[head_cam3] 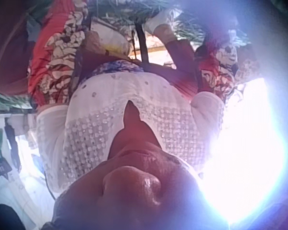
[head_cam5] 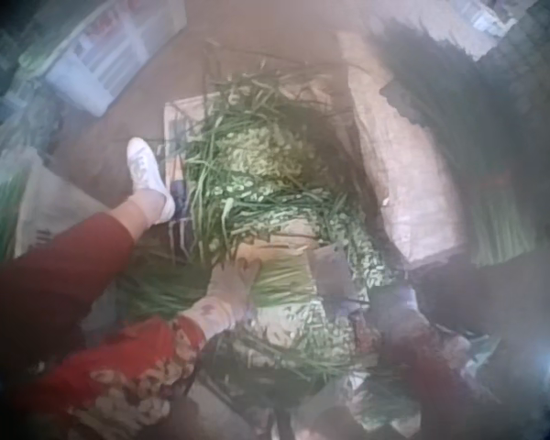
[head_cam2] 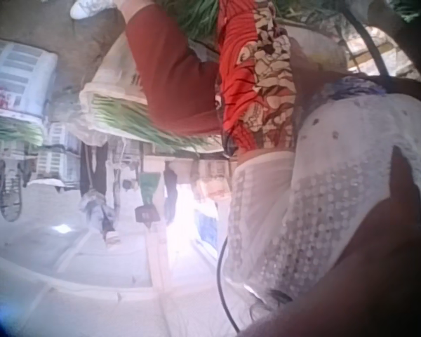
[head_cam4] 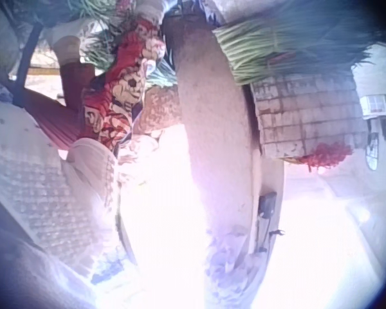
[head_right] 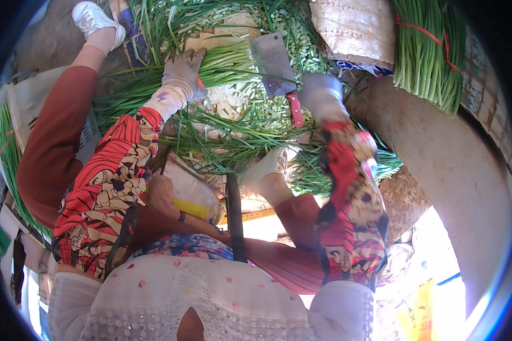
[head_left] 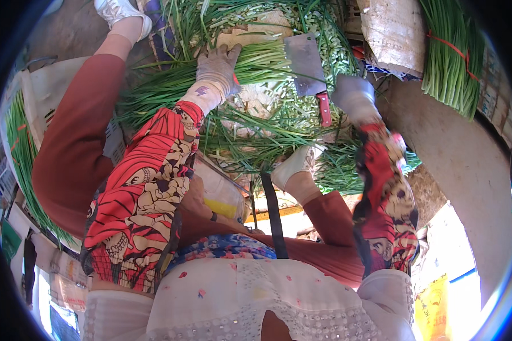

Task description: The person trims the root ends of chive bundles using a cleaver on a wooden board, then ties the bundles with red bands and places them into a white plastic tray.

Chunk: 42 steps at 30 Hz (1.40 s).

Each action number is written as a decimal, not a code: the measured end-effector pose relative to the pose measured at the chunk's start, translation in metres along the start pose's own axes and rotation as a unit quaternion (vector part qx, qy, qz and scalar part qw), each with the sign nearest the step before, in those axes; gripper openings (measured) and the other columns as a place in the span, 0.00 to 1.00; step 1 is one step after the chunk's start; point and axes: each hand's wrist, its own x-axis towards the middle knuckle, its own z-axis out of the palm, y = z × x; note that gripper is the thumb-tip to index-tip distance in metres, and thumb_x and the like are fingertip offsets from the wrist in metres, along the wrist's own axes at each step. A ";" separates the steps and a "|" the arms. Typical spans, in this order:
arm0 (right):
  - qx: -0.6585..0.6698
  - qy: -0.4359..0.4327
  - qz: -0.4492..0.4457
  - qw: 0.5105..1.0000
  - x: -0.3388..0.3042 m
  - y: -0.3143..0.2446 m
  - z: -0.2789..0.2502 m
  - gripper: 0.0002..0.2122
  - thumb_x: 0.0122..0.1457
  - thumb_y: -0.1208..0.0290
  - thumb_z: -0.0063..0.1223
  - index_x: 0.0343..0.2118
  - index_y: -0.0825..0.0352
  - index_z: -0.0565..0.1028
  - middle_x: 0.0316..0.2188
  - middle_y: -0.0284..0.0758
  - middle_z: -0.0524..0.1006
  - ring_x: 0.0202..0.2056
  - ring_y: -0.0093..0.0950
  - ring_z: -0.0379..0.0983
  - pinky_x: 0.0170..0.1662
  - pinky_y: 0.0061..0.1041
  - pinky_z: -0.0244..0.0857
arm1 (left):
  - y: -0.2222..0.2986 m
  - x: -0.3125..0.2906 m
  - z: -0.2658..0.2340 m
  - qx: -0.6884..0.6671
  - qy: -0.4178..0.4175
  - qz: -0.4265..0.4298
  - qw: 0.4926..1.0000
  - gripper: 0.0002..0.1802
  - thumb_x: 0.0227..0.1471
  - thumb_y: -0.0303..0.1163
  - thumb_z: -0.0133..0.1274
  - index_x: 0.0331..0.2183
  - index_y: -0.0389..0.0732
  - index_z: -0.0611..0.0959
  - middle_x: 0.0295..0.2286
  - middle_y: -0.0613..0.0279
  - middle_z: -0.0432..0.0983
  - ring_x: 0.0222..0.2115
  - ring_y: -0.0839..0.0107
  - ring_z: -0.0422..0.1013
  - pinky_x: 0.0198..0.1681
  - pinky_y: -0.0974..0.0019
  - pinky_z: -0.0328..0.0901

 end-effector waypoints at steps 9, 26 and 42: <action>0.639 -0.217 0.074 0.735 -0.166 0.166 0.193 0.16 0.51 0.75 0.48 0.44 0.71 0.76 0.19 0.34 0.76 0.18 0.21 0.71 0.22 0.18 0.64 | 0.027 0.017 -0.013 -0.024 0.032 0.038 0.999 0.73 0.26 0.56 0.71 0.65 0.48 0.44 0.63 0.51 0.49 0.63 0.57 0.51 0.64 0.48 0.45; 0.257 0.335 -0.017 0.906 0.024 -0.122 0.018 0.16 0.46 0.50 0.60 0.34 0.55 0.81 0.44 0.34 0.73 0.52 0.39 0.62 0.52 0.47 0.54 | 0.023 0.015 0.011 -0.035 0.109 0.023 0.993 0.68 0.28 0.49 0.71 0.65 0.50 0.47 0.58 0.54 0.57 0.57 0.53 0.59 0.61 0.54 0.52; 0.632 0.311 0.062 0.708 0.063 -0.141 0.058 0.14 0.43 0.58 0.66 0.29 0.62 0.82 0.38 0.44 0.72 0.43 0.41 0.66 0.49 0.35 0.61 | 0.025 0.013 0.012 -0.074 0.133 0.031 0.988 0.65 0.31 0.47 0.71 0.65 0.53 0.48 0.58 0.54 0.57 0.58 0.54 0.57 0.63 0.51 0.47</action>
